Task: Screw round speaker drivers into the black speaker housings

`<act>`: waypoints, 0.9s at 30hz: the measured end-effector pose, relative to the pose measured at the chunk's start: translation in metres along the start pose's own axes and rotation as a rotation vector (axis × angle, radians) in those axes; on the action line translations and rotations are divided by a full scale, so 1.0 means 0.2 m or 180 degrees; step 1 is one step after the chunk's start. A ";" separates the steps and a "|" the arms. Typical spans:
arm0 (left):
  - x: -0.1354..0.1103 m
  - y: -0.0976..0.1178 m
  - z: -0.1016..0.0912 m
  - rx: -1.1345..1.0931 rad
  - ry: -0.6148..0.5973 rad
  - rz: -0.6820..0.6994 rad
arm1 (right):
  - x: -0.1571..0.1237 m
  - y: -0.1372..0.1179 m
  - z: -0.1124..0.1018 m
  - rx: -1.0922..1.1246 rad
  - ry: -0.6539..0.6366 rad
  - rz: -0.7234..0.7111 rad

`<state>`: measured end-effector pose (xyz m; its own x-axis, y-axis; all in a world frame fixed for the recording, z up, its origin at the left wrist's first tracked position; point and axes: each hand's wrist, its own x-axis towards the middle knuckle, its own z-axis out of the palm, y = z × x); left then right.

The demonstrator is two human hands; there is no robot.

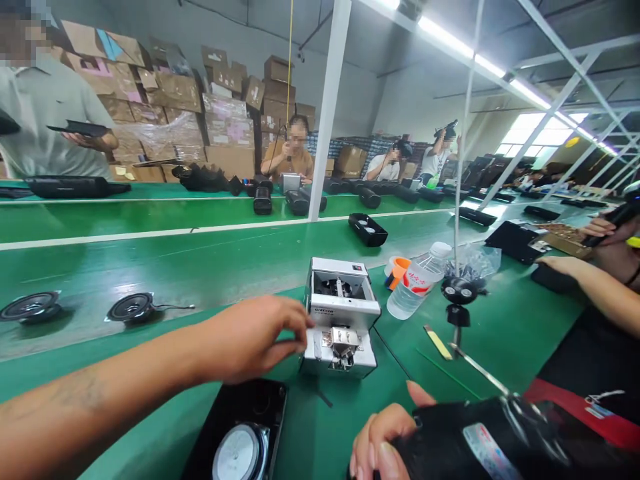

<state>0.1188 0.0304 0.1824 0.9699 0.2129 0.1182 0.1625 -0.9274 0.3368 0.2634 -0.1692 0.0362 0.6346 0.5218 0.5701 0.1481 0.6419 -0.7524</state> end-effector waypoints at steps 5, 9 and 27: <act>0.32 0.00 0.03 0.0342 0.0568 -0.0358 | 0.27 -0.20 0.20 -0.0206 0.0569 -0.0352; 0.37 -0.02 0.10 0.0299 0.0617 -0.0240 | 0.45 -0.18 0.28 -0.0369 0.0491 -0.0979; -0.79 -0.01 0.56 -0.1183 0.0794 -0.1055 | 0.28 -0.27 0.32 0.0136 -0.0010 0.0489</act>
<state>-0.0143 -0.0366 0.0590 0.7980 0.5831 0.1522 0.3330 -0.6371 0.6951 0.2417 -0.1388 0.1301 0.6450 0.6173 0.4505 0.0171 0.5777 -0.8161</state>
